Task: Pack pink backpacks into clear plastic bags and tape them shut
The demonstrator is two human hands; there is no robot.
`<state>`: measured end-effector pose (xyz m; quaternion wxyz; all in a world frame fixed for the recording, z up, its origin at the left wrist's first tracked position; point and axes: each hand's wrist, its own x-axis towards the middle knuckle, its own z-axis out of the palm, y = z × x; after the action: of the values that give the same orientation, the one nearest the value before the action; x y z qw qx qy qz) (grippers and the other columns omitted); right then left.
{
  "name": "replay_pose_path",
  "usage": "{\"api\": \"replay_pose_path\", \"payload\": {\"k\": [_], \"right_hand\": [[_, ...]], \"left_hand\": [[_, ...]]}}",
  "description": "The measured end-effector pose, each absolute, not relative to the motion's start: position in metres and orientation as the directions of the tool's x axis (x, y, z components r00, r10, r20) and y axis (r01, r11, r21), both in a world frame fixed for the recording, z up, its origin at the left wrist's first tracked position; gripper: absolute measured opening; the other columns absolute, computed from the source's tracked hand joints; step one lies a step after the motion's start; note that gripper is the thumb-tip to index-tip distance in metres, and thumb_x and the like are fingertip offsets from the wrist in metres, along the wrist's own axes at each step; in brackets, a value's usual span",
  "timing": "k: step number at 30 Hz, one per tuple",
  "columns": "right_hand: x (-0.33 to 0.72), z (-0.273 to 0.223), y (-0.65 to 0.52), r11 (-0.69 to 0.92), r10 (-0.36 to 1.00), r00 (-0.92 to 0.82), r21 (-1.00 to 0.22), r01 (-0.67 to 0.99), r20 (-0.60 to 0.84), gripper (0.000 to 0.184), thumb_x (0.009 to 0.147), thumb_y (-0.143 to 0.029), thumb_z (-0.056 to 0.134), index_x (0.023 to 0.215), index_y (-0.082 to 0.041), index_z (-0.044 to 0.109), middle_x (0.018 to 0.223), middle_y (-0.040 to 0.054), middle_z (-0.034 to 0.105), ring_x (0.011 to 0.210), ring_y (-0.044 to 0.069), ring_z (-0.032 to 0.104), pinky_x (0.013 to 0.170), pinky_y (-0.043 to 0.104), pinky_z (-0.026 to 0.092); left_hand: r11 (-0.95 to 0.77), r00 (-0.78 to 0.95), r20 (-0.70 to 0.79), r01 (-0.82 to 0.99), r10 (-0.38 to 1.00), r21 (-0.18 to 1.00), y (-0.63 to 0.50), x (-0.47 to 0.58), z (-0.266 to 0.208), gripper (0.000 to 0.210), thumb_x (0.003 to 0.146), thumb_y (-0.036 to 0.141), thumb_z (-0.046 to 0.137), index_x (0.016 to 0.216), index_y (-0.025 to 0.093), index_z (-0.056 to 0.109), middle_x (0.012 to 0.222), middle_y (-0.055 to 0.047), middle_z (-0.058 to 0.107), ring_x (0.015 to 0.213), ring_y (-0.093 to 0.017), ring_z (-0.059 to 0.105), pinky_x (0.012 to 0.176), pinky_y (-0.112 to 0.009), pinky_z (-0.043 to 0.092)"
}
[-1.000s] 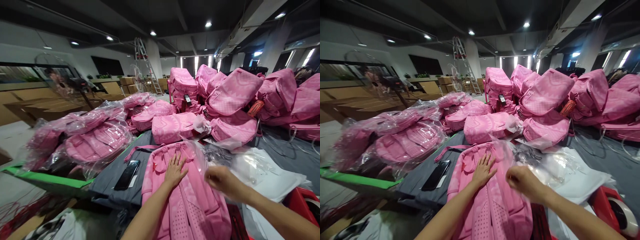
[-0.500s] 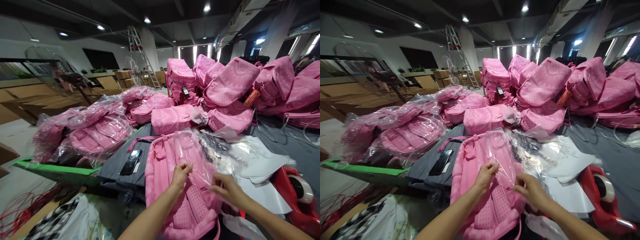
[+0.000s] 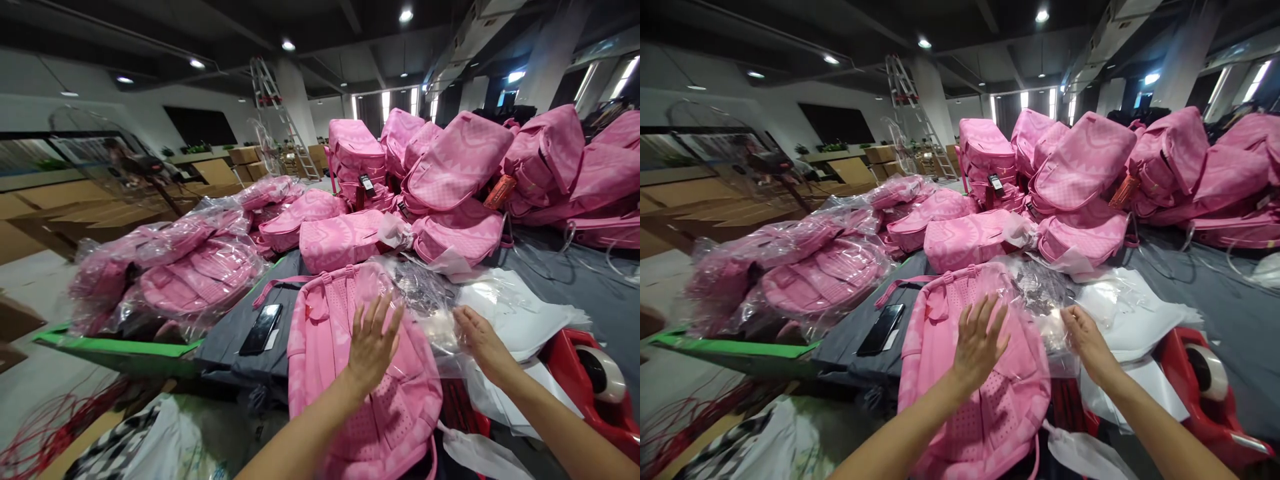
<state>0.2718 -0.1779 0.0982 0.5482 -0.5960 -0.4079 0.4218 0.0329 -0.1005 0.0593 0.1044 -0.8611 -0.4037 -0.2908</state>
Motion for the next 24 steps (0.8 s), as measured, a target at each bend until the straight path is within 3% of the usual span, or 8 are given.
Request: {"api": "replay_pose_path", "payload": {"k": [5, 7, 9, 12, 15, 17, 20, 24], "right_hand": [[0.274, 0.1, -0.201, 0.135, 0.973, 0.095, -0.855, 0.501, 0.209, 0.035, 0.073, -0.044, 0.071, 0.077, -0.023, 0.044, 0.069, -0.0054, 0.04, 0.061, 0.013, 0.038, 0.056, 0.024, 0.035], [0.281, 0.086, -0.217, 0.175, 0.974, 0.008, -0.775, 0.607, 0.226, 0.015, 0.076, -0.029, 0.06, 0.083, -0.023, 0.048, 0.072, -0.0038, 0.046, 0.063, 0.014, 0.042, 0.058, 0.025, 0.038], [0.293, 0.066, -0.236, 0.21, 0.967, -0.045, -0.68, 0.703, 0.252, 0.017, 0.075, -0.019, 0.051, 0.091, -0.024, 0.054, 0.077, -0.0011, 0.052, 0.065, 0.016, 0.049, 0.06, 0.026, 0.042], [0.318, 0.038, -0.264, 0.142, 0.962, 0.012, -0.532, 0.835, 0.274, 0.034, 0.075, -0.017, 0.046, 0.103, -0.026, 0.062, 0.089, 0.0052, 0.06, 0.066, 0.019, 0.058, 0.056, 0.028, 0.046], [0.348, 0.022, -0.291, -0.067, 0.917, 0.248, -0.492, 0.868, 0.311, 0.033, 0.082, -0.033, 0.051, 0.11, -0.027, 0.066, 0.1, 0.0127, 0.066, 0.077, 0.027, 0.069, 0.058, 0.035, 0.054], [0.362, 0.018, -0.305, -0.214, 0.861, 0.441, -0.605, 0.767, 0.255, 0.037, 0.078, -0.051, 0.059, 0.103, -0.026, 0.066, 0.101, 0.0157, 0.069, 0.081, 0.033, 0.071, 0.063, 0.042, 0.059], [0.367, 0.015, -0.317, -0.367, 0.785, 0.619, -0.832, 0.415, -0.037, 0.047, 0.064, -0.064, 0.072, 0.092, -0.027, 0.065, 0.095, 0.0151, 0.074, 0.078, 0.036, 0.073, 0.064, 0.047, 0.064], [0.356, 0.015, -0.313, -0.187, 0.641, 0.688, -0.939, -0.29, -0.34, 0.044, 0.061, -0.056, 0.08, 0.091, -0.027, 0.065, 0.106, 0.0123, 0.076, 0.104, 0.035, 0.073, 0.079, 0.043, 0.067]], "left_hand": [[-0.664, 0.547, 0.519, 0.746, 0.656, 0.053, -0.049, 0.051, 0.079, 0.033, 0.098, 0.017, 0.054, 0.127, 0.025, 0.068, 0.122, -0.008, 0.072, 0.127, -0.028, 0.059, 0.121, -0.056, 0.033], [-0.659, 0.514, 0.592, 0.752, 0.621, 0.038, -0.04, 0.04, 0.074, 0.028, 0.101, 0.016, 0.048, 0.112, 0.024, 0.072, 0.11, -0.006, 0.075, 0.113, -0.024, 0.064, 0.117, -0.051, 0.037], [-0.642, 0.451, 0.692, 0.766, 0.564, 0.024, -0.04, 0.018, 0.063, 0.028, 0.104, 0.017, 0.046, 0.112, 0.023, 0.072, 0.109, -0.006, 0.076, 0.107, -0.023, 0.066, 0.114, -0.048, 0.039], [-0.604, 0.364, 0.763, 0.796, 0.534, 0.044, -0.049, -0.026, 0.041, 0.027, 0.103, 0.019, 0.048, 0.113, 0.024, 0.072, 0.107, -0.006, 0.076, 0.107, -0.023, 0.066, 0.113, -0.049, 0.038], [-0.542, 0.275, 0.74, 0.828, 0.614, 0.142, -0.059, -0.061, 0.024, 0.028, 0.099, 0.016, 0.047, 0.107, 0.025, 0.072, 0.102, -0.007, 0.075, 0.1, -0.025, 0.066, 0.107, -0.049, 0.043], [-0.527, 0.222, 0.714, 0.816, 0.664, 0.236, -0.064, -0.066, 0.021, 0.027, 0.098, 0.016, 0.046, 0.106, 0.024, 0.07, 0.106, -0.008, 0.074, 0.102, -0.025, 0.066, 0.102, -0.047, 0.047], [-0.569, 0.171, 0.677, 0.704, 0.716, 0.425, -0.065, -0.044, 0.03, 0.023, 0.097, 0.018, 0.044, 0.104, 0.022, 0.066, 0.121, -0.011, 0.069, 0.118, -0.026, 0.061, 0.107, -0.044, 0.046], [-0.502, 0.038, 0.517, 0.305, 0.855, 0.809, -0.049, 0.005, 0.051, 0.008, 0.086, 0.022, 0.051, 0.09, 0.023, 0.059, 0.098, -0.005, 0.068, 0.1, -0.023, 0.064, 0.098, -0.039, 0.05]]}}
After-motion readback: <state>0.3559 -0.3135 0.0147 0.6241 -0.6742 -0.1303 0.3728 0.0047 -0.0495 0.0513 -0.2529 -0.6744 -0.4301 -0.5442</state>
